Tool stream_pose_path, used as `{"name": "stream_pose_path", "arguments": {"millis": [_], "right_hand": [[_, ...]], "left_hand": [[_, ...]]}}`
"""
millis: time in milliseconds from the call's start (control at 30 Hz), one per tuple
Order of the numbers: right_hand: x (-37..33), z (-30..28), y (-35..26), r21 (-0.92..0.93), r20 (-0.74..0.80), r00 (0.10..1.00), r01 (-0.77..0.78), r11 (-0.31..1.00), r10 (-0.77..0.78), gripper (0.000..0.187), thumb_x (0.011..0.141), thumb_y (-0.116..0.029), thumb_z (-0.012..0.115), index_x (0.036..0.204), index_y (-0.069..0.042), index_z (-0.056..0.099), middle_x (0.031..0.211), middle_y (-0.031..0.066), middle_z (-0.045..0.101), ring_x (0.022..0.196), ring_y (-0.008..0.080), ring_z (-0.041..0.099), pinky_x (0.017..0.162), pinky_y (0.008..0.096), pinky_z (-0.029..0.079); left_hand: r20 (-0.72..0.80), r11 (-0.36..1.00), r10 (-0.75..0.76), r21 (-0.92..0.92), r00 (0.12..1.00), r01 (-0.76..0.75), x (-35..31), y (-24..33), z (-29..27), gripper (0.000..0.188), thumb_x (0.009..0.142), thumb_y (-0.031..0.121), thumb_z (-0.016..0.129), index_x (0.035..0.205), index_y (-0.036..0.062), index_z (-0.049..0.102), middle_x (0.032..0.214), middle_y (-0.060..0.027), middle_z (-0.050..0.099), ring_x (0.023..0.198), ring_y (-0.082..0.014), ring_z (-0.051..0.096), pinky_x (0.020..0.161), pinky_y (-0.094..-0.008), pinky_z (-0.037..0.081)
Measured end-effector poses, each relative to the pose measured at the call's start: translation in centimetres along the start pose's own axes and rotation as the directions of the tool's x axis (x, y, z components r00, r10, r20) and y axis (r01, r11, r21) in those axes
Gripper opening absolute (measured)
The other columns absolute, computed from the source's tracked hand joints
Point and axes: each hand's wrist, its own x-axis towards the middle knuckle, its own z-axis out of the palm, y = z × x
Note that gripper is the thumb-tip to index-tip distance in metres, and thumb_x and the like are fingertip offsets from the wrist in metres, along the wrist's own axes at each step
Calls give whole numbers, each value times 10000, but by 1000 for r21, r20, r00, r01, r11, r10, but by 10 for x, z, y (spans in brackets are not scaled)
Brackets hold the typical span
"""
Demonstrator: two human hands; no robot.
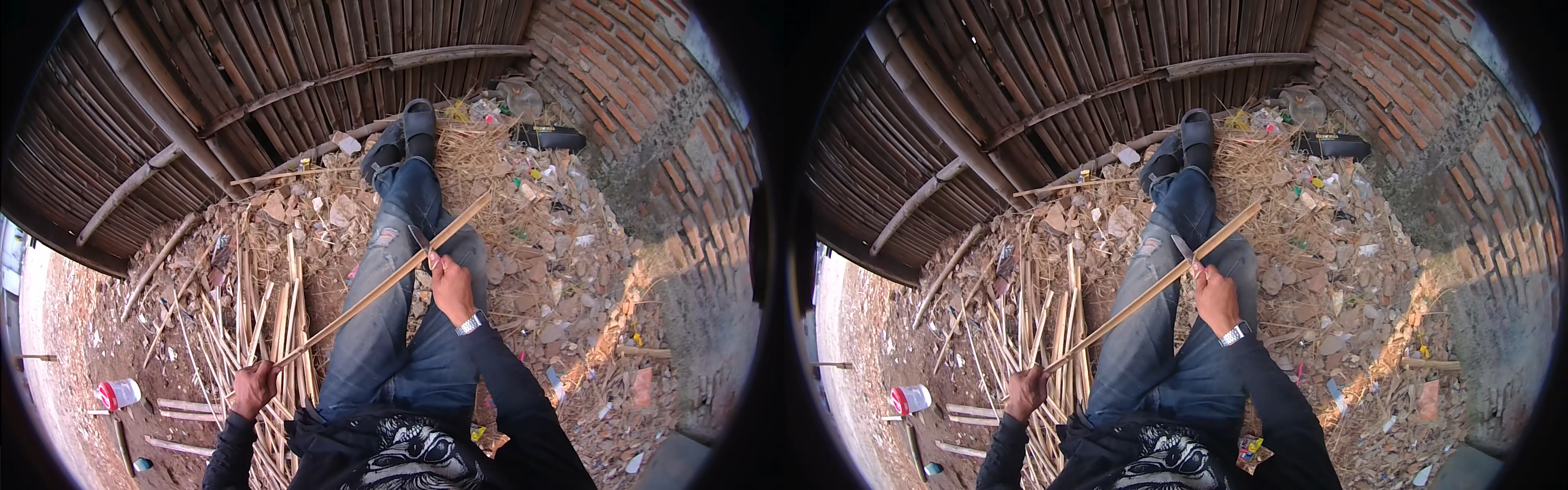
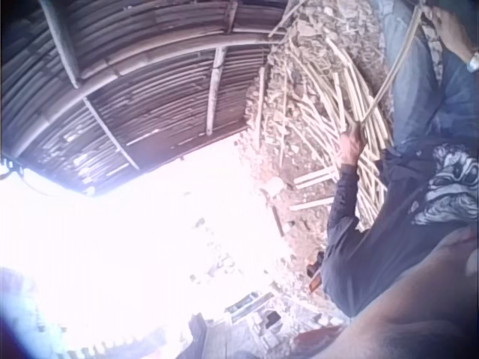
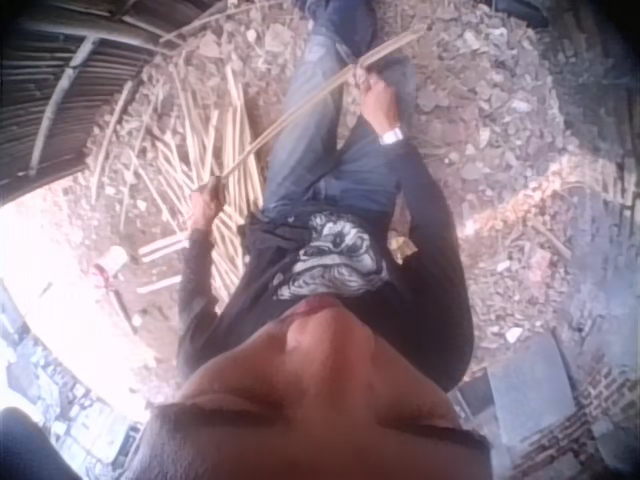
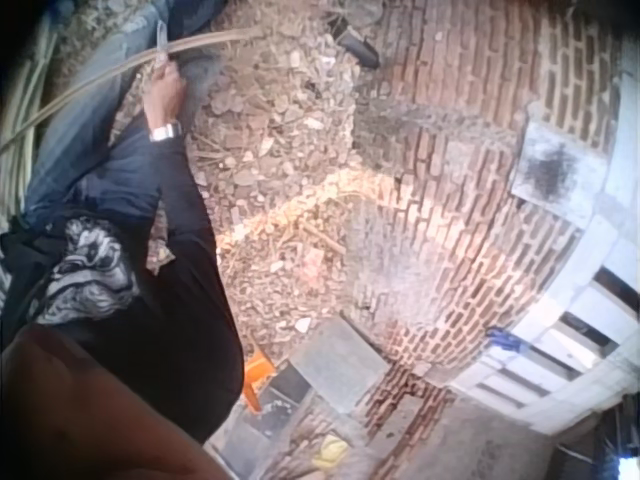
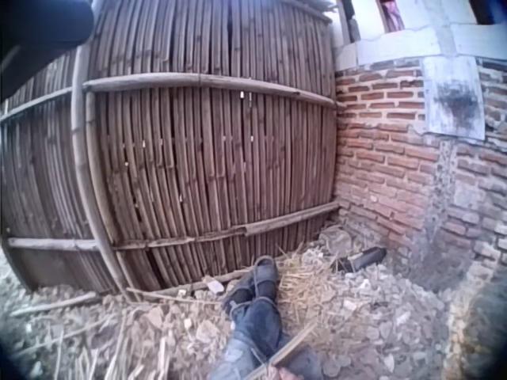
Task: The person is using a small knife to whittle and shape a thin bamboo stick while sitting on the ground, removing outer layers and smoothing the wood.
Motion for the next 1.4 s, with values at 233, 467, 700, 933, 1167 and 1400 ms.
{"name": "stream_pose_path", "arguments": {"millis": [233,467,700,933,1167,1400], "right_hand": [[-79,39,-42,151,191,976,73,986,-102,343,1062,-274,594,852,-4,619,736,228,667,729,449,676,610,503,509],[-69,-22,-29,569,755,654,-687,452,43,496,1091,-478,546,735,-136,492,559,-32,452,416,109,374,386,267,309],[33,-185,142,880,462,847,-475,-14,265,431,1094,-461,514,821,-127,520,618,-24,451,444,123,394,382,279,320],[54,-148,72,-65,-405,913,-72,995,40,365,1092,-335,535,990,-3,650,778,216,651,722,405,647,656,486,469],[68,-51,36,-80,-332,943,-5,997,-22,468,1076,-379,553,828,8,643,679,232,626,631,447,620,591,524,443],[-3,8,-16,144,-38,999,20,989,-15,479,1082,-395,554,836,9,629,650,229,597,637,447,627,568,506,440]], "left_hand": [[-46,998,-11,-64,999,8,53,78,29,197,1003,220,668,879,82,601,616,-164,614,532,-397,622,496,-484,466],[-132,998,63,4,989,-63,63,70,20,154,965,184,724,895,79,638,737,-140,663,607,-355,643,573,-446,492],[-146,990,109,101,983,-95,9,6,11,111,933,146,732,950,99,633,766,-88,647,674,-307,644,663,-414,479],[-80,986,103,142,991,-91,-8,-11,8,118,920,111,727,984,87,631,757,-90,635,659,-321,637,653,-435,484],[-52,950,255,201,966,-240,8,-25,2,224,898,115,741,1108,91,666,731,-48,563,622,-260,592,598,-400,469],[-97,965,229,155,969,-213,30,8,27,179,928,141,740,1089,98,674,721,-54,601,592,-268,600,567,-407,479]]}}
